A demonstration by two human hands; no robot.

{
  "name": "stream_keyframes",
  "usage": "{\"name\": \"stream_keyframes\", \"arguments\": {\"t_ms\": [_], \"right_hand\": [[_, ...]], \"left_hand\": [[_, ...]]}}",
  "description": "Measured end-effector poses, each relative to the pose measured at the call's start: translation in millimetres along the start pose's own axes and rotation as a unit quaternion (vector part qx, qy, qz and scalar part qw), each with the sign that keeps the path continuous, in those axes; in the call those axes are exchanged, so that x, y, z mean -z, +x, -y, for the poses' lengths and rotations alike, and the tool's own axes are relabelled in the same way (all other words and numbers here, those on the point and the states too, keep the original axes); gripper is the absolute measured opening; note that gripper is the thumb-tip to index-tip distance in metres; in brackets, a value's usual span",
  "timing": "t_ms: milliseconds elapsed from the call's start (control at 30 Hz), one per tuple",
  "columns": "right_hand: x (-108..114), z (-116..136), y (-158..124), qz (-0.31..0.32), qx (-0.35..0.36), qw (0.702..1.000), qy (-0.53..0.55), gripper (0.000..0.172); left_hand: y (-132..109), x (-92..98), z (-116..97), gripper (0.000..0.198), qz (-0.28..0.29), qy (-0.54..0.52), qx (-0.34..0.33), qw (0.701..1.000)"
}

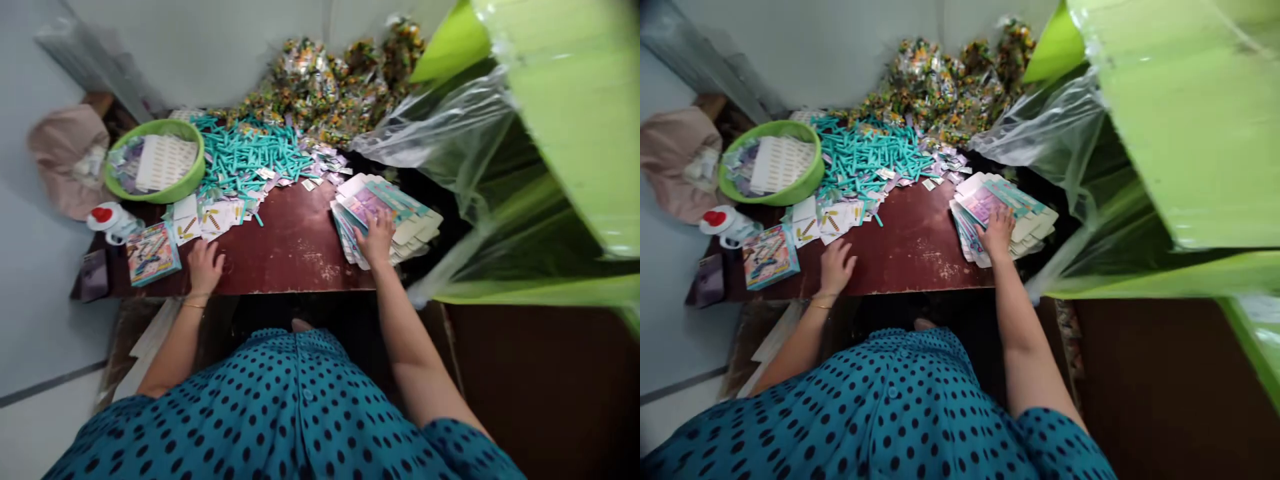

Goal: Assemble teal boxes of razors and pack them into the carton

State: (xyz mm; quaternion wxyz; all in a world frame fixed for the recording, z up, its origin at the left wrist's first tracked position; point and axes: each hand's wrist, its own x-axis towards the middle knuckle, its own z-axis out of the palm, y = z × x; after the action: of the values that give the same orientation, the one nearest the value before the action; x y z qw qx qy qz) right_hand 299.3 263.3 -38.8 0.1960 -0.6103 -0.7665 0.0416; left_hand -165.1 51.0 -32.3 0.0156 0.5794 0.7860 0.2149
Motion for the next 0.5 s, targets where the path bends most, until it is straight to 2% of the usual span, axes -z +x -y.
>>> {"name": "stream_keyframes", "arguments": {"t_ms": [67,133,233,267,333,400,433,500], "right_hand": [[9,-24,28,0.044,-0.042,0.997,-0.057,0.061],[13,-33,42,0.092,-0.032,0.992,-0.082,0.052],[18,-18,37,0.105,-0.016,0.989,-0.104,0.041],[21,-6,29,0.101,-0.019,0.989,-0.106,0.040],[30,25,2,0.091,-0.008,0.991,-0.092,0.038],[40,61,-33,0.093,0.066,0.993,-0.040,0.035],[44,79,-50,0.097,0.122,0.988,-0.001,0.034],[53,108,-72,0.087,0.207,0.971,0.076,0.032]], "left_hand": [[2,-29.5,-63,0.045,0.053,-0.116,-0.056,0.990],[-2,-53.1,-123,0.036,0.089,-0.244,-0.067,0.963],[-4,-72.0,-193,0.029,0.161,-0.437,-0.037,0.884],[-3,-74.4,-210,0.031,0.191,-0.500,-0.008,0.844],[4,-75.6,-235,0.041,0.250,-0.617,0.074,0.742],[15,-74.5,-250,0.053,0.267,-0.702,0.154,0.642],[20,-73.5,-255,0.056,0.251,-0.728,0.187,0.611],[26,-71.2,-259,0.055,0.175,-0.753,0.234,0.590]]}}
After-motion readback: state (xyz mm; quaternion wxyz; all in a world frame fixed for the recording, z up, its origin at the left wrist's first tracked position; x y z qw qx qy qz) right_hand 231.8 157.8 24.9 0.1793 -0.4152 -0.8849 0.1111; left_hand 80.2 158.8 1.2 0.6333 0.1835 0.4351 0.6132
